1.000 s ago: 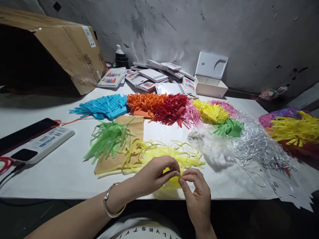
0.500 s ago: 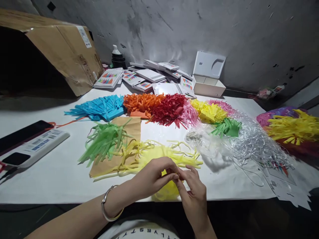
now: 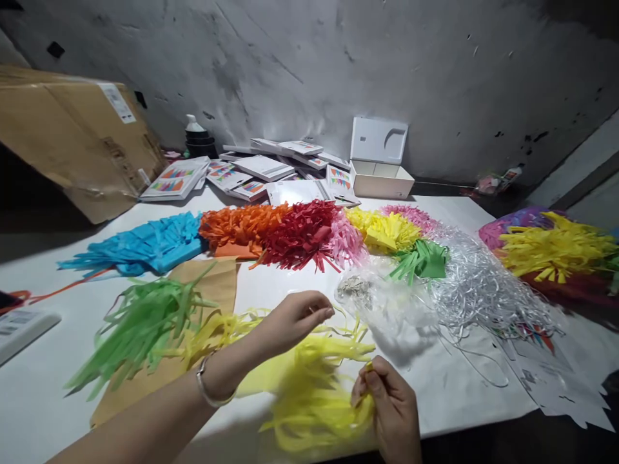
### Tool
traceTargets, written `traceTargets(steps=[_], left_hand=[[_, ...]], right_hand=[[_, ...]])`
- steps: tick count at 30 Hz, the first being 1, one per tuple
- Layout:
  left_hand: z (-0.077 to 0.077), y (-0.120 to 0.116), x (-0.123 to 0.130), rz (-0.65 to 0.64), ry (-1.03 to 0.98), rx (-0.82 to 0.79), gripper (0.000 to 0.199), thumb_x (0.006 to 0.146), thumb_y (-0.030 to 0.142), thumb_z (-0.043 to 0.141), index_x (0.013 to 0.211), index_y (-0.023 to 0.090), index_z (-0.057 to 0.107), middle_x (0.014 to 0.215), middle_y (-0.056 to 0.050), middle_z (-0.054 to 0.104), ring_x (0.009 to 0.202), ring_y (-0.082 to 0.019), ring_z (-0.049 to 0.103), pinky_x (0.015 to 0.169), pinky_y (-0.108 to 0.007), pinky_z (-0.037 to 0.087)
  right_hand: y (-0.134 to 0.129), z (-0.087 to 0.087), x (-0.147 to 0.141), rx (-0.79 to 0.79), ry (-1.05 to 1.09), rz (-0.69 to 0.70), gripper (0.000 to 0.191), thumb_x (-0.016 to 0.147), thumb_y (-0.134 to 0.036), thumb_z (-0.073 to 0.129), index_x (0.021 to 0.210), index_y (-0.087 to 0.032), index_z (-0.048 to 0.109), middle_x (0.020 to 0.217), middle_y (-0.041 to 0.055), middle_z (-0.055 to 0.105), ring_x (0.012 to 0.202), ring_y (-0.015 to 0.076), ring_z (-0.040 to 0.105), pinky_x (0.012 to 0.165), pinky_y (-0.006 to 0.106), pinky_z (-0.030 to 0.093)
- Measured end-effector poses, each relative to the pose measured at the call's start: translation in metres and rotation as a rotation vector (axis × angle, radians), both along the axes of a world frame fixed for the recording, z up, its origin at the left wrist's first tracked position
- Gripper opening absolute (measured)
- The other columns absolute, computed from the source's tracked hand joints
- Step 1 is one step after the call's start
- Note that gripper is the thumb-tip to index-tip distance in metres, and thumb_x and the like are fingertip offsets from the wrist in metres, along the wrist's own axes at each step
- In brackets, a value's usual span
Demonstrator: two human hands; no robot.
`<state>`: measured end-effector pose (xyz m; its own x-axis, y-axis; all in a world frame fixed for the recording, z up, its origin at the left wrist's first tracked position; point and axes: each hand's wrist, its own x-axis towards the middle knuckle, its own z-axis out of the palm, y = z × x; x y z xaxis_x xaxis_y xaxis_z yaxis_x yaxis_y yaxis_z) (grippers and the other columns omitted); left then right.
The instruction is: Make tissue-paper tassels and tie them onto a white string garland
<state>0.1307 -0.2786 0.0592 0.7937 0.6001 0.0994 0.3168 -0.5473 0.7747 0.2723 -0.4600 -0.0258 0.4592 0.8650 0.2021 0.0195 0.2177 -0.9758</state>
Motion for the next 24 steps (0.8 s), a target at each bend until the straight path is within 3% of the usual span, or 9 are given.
traceTargets(steps=[4, 8, 10, 13, 15, 17, 20, 24], left_hand=[[-0.016, 0.038, 0.068, -0.094, 0.098, 0.291, 0.024, 0.099, 0.024, 0.047, 0.097, 0.012, 0.068, 0.090, -0.009, 0.071, 0.080, -0.019, 0.065, 0.071, -0.027, 0.049], [-0.045, 0.042, 0.121, -0.282, 0.131, 0.387, 0.016, 0.088, 0.012, 0.061, 0.102, 0.013, 0.069, 0.112, -0.015, 0.070, 0.104, -0.026, 0.063, 0.091, -0.035, 0.047], [-0.057, 0.037, 0.129, -0.391, 0.153, 0.415, 0.009, 0.084, 0.011, 0.065, 0.089, 0.016, 0.070, 0.101, -0.011, 0.073, 0.100, -0.026, 0.064, 0.091, -0.036, 0.045], [-0.065, 0.036, 0.125, -0.479, 0.176, 0.430, 0.012, 0.084, 0.012, 0.065, 0.075, 0.018, 0.069, 0.080, -0.005, 0.073, 0.088, -0.023, 0.066, 0.085, -0.034, 0.045], [-0.067, 0.043, 0.124, -0.459, 0.184, 0.425, 0.013, 0.086, 0.011, 0.061, 0.083, 0.019, 0.071, 0.081, -0.004, 0.074, 0.082, -0.021, 0.067, 0.080, -0.031, 0.045], [-0.069, 0.053, 0.130, -0.403, 0.193, 0.418, 0.020, 0.088, 0.007, 0.056, 0.094, 0.018, 0.072, 0.088, -0.005, 0.074, 0.080, -0.019, 0.067, 0.075, -0.028, 0.046], [-0.076, 0.062, 0.149, -0.351, 0.218, 0.419, 0.022, 0.088, 0.007, 0.053, 0.094, 0.017, 0.072, 0.097, -0.008, 0.073, 0.083, -0.019, 0.068, 0.073, -0.025, 0.047], [-0.085, 0.060, 0.170, -0.326, 0.283, 0.440, 0.019, 0.085, 0.009, 0.053, 0.083, 0.014, 0.071, 0.086, -0.009, 0.072, 0.077, -0.022, 0.067, 0.069, -0.028, 0.048]], right_hand=[[0.018, 0.018, 0.031, -0.054, -0.115, -0.161, 0.023, 0.096, -0.036, 0.057, 0.081, -0.020, 0.065, 0.067, -0.0015, 0.057, 0.060, 0.0128, 0.056, 0.056, 0.022, 0.044], [0.050, 0.034, 0.061, -0.045, -0.508, -0.242, 0.021, 0.100, -0.031, 0.049, 0.090, -0.021, 0.066, 0.091, 0.0041, 0.065, 0.084, 0.0167, 0.063, 0.075, 0.026, 0.049], [0.063, 0.024, 0.078, -0.150, -0.758, -0.302, 0.023, 0.100, -0.027, 0.045, 0.092, -0.020, 0.065, 0.103, 0.0079, 0.066, 0.091, 0.0179, 0.064, 0.078, 0.027, 0.049], [0.069, -0.010, 0.104, -0.403, -1.017, -0.332, 0.023, 0.097, -0.017, 0.046, 0.081, -0.020, 0.061, 0.080, 0.0043, 0.063, 0.070, 0.0166, 0.062, 0.060, 0.025, 0.042], [0.067, -0.031, 0.114, -0.466, -1.064, -0.308, 0.024, 0.093, -0.013, 0.049, 0.072, -0.022, 0.057, 0.067, 0.0008, 0.058, 0.060, 0.0163, 0.058, 0.053, 0.025, 0.036], [0.064, -0.044, 0.118, -0.477, -1.071, -0.287, 0.023, 0.091, -0.012, 0.052, 0.071, -0.022, 0.055, 0.066, 0.0004, 0.058, 0.059, 0.0165, 0.058, 0.051, 0.026, 0.033], [0.063, -0.046, 0.114, -0.505, -1.084, -0.291, 0.023, 0.093, -0.012, 0.049, 0.074, -0.023, 0.054, 0.069, 0.0008, 0.059, 0.062, 0.0172, 0.059, 0.053, 0.027, 0.032], [0.063, -0.037, 0.106, -0.523, -1.089, -0.339, 0.025, 0.094, -0.009, 0.046, 0.074, -0.023, 0.053, 0.070, 0.0012, 0.060, 0.064, 0.0169, 0.060, 0.055, 0.027, 0.034]])
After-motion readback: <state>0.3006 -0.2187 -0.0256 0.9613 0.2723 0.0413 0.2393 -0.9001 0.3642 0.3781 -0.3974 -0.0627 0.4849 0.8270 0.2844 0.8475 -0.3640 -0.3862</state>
